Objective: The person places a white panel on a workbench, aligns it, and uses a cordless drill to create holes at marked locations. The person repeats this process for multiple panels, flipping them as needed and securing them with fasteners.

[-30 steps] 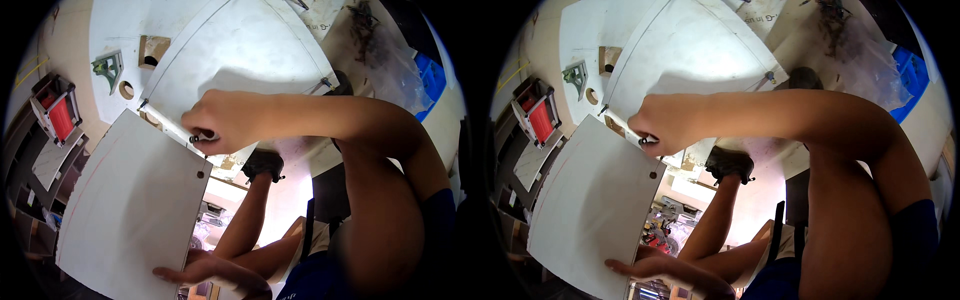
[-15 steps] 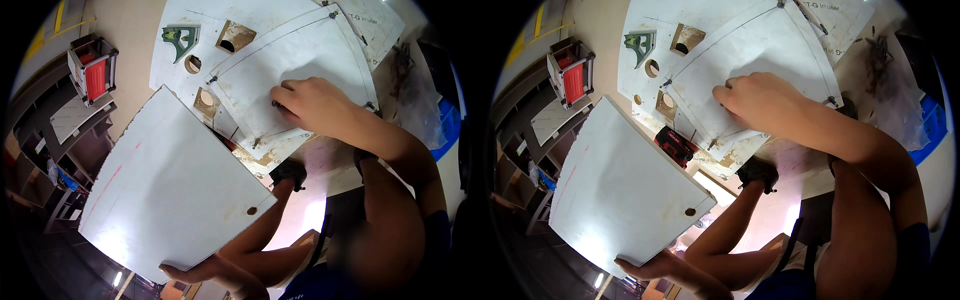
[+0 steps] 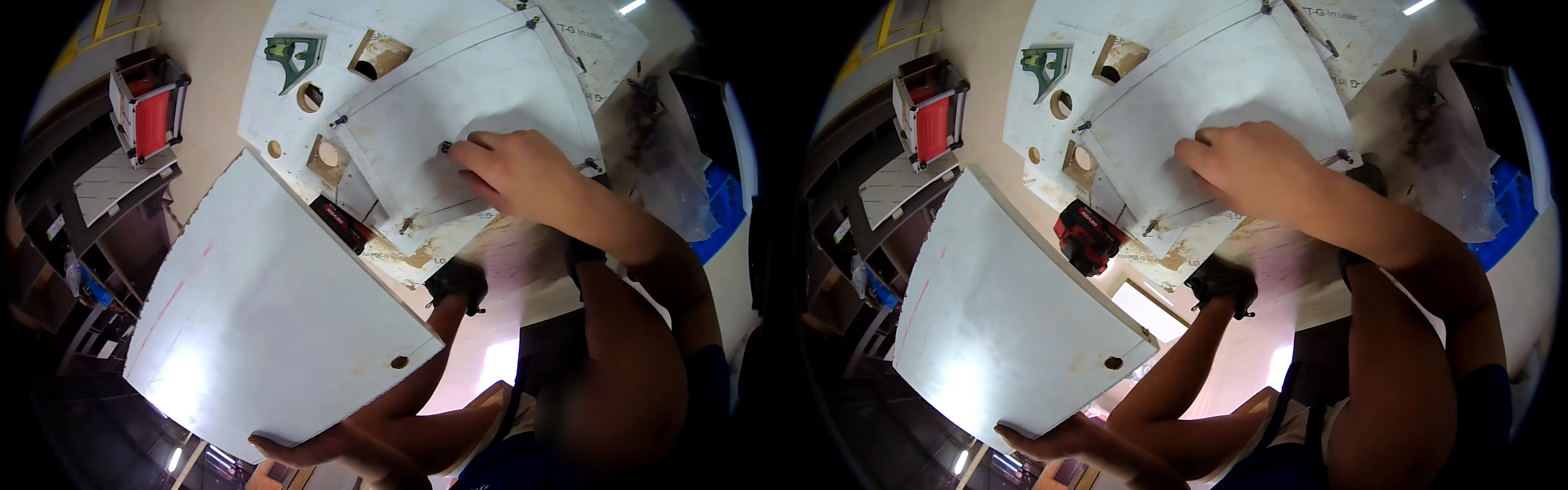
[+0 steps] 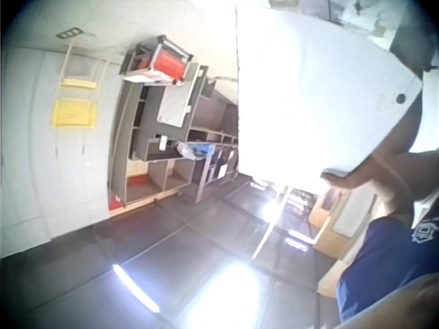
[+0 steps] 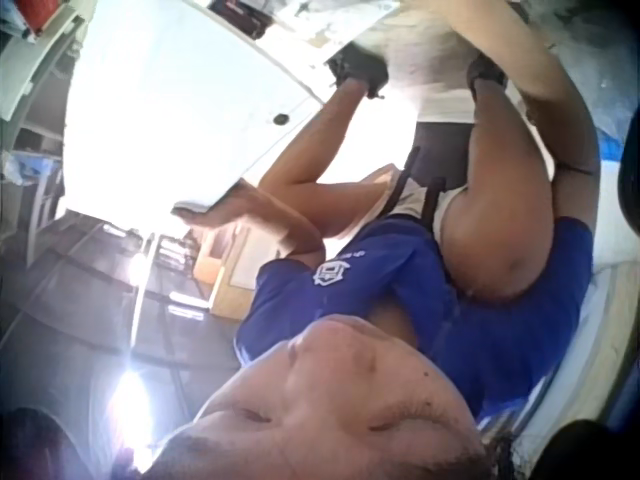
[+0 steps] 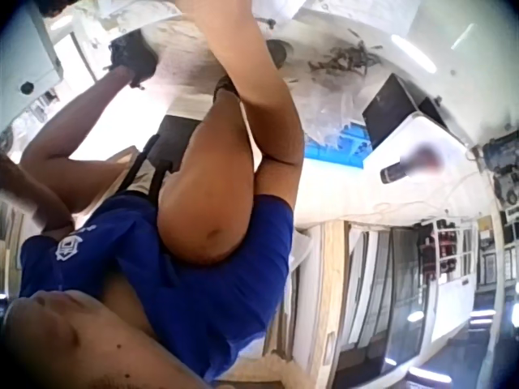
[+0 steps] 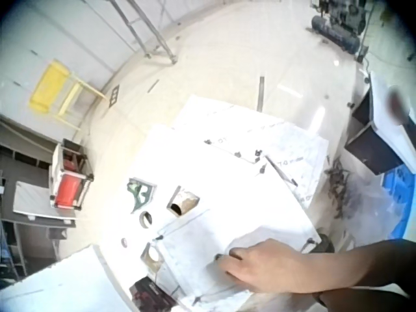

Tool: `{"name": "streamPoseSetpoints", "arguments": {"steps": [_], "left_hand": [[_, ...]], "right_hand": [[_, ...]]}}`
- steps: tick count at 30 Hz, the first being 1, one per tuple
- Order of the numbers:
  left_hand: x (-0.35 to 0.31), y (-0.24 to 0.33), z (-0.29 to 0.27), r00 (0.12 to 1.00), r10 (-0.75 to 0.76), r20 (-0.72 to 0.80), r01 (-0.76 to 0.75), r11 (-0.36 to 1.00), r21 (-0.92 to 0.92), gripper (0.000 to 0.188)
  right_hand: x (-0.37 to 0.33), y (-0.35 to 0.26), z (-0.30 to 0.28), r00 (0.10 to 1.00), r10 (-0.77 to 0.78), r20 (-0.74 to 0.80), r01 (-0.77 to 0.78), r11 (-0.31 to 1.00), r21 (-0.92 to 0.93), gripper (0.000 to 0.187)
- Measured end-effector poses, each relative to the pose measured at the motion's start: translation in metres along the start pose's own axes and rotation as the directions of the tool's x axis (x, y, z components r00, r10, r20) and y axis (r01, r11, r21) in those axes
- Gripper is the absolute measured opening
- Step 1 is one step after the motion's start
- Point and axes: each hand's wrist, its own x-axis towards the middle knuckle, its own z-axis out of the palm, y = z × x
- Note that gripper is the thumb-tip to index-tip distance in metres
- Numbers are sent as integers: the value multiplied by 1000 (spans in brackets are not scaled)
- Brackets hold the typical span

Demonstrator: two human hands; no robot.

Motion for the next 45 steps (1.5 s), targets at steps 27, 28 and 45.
{"name": "streamPoseSetpoints", "arguments": {"steps": [27, 28, 45], "left_hand": [[12, 14, -81, 952, -214, -217, 180, 969, -168, 57], [11, 32, -78, 938, -283, -200, 238, 946, -221, 55], [5, 6, -202, 782, -623, 0, 510, 639, -575, 57]], "right_hand": [[-61, -4, -56, 958, -229, -171, 269, 925, 267, 21], [-58, -2, -77, 971, -148, -190, 193, 949, 249, 20], [-61, -6, -103, 949, 293, -114, -111, 652, 750, 16]]}}
